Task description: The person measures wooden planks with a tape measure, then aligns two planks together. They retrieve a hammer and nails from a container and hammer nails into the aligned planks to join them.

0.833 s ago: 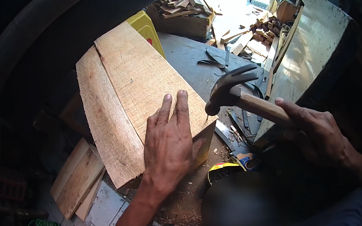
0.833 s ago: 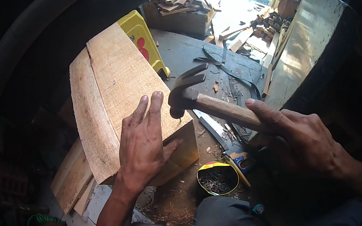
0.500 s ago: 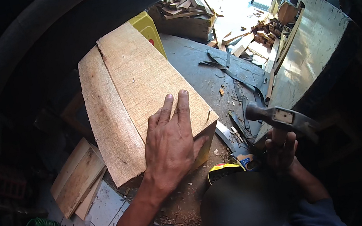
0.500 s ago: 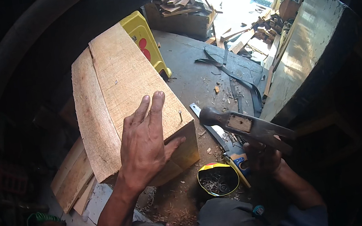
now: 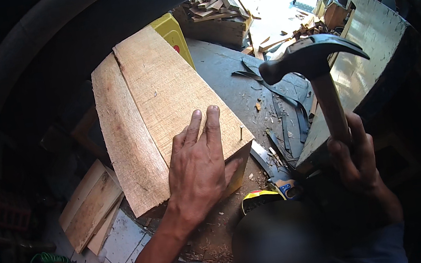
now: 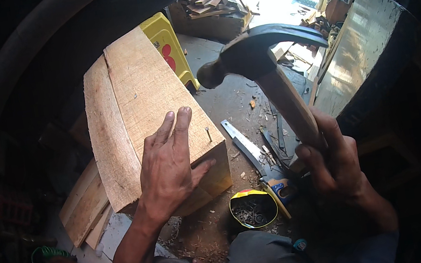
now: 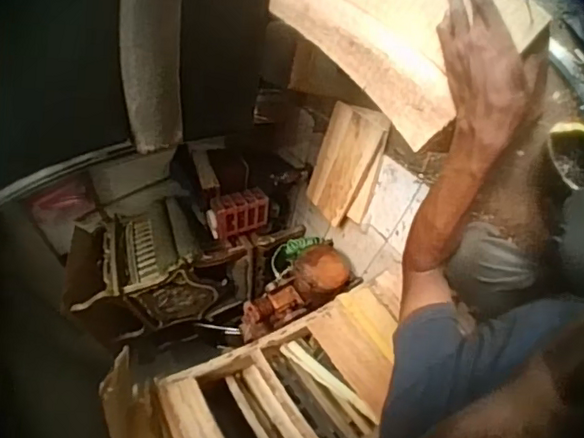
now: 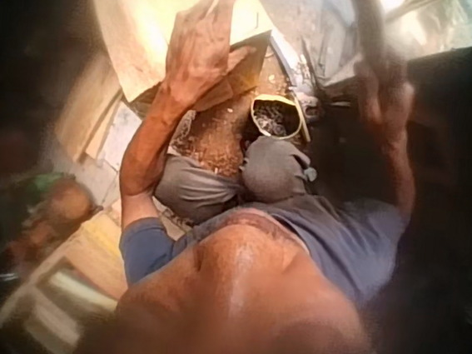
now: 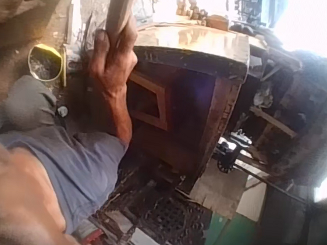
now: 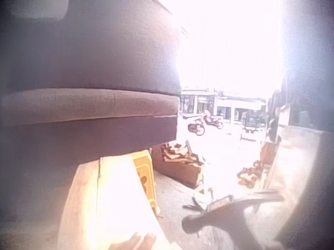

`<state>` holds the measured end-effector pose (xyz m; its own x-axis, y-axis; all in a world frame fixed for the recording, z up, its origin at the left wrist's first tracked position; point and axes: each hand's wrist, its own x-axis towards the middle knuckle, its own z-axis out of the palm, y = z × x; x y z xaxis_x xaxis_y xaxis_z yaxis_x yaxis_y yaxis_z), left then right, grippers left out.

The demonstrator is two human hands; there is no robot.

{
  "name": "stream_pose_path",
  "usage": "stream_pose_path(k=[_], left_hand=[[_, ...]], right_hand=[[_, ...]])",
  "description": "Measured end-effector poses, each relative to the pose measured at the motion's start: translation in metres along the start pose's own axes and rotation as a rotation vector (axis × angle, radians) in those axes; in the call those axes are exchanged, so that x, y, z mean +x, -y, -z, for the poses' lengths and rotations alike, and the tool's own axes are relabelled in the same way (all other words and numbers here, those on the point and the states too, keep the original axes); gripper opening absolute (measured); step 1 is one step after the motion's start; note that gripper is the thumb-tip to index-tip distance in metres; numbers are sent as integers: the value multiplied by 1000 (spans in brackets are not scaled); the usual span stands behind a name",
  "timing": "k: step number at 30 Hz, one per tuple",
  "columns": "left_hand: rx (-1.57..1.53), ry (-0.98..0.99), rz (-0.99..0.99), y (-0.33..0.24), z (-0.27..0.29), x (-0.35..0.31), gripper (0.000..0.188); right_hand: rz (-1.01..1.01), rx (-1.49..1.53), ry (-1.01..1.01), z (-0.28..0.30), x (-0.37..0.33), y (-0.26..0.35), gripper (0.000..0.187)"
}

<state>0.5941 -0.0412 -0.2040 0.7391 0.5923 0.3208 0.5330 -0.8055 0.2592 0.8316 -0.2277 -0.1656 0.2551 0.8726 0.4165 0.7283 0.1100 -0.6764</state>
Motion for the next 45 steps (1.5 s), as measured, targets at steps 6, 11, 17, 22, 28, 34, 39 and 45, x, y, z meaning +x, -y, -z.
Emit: stream_pose_path(k=[6, 11, 17, 22, 28, 34, 39, 45], left_hand=[[-20, -17, -13, 4, 2, -1, 103], [5, -29, -6, 4, 0, -6, 102], [-20, -68, -40, -2, -6, 3, 100], [67, -34, 31, 14, 4, -16, 99], [18, -29, 0, 5, -3, -6, 97], [-15, -40, -33, 1, -6, -5, 97], [77, -48, 23, 13, 2, -17, 96], [2, -79, -17, 4, -5, -3, 94]], right_hand=[[60, -385, 400, 29, 49, 52, 45], [87, -402, 245, 41, 55, 72, 41], [39, -205, 309, 34, 32, 48, 50], [-50, -109, 127, 23, 50, 64, 45], [80, -407, 497, 23, 38, 53, 46], [98, -440, 362, 31, 20, 50, 43], [87, -357, 275, 30, 39, 53, 48], [29, -455, 512, 20, 11, 45, 45]])
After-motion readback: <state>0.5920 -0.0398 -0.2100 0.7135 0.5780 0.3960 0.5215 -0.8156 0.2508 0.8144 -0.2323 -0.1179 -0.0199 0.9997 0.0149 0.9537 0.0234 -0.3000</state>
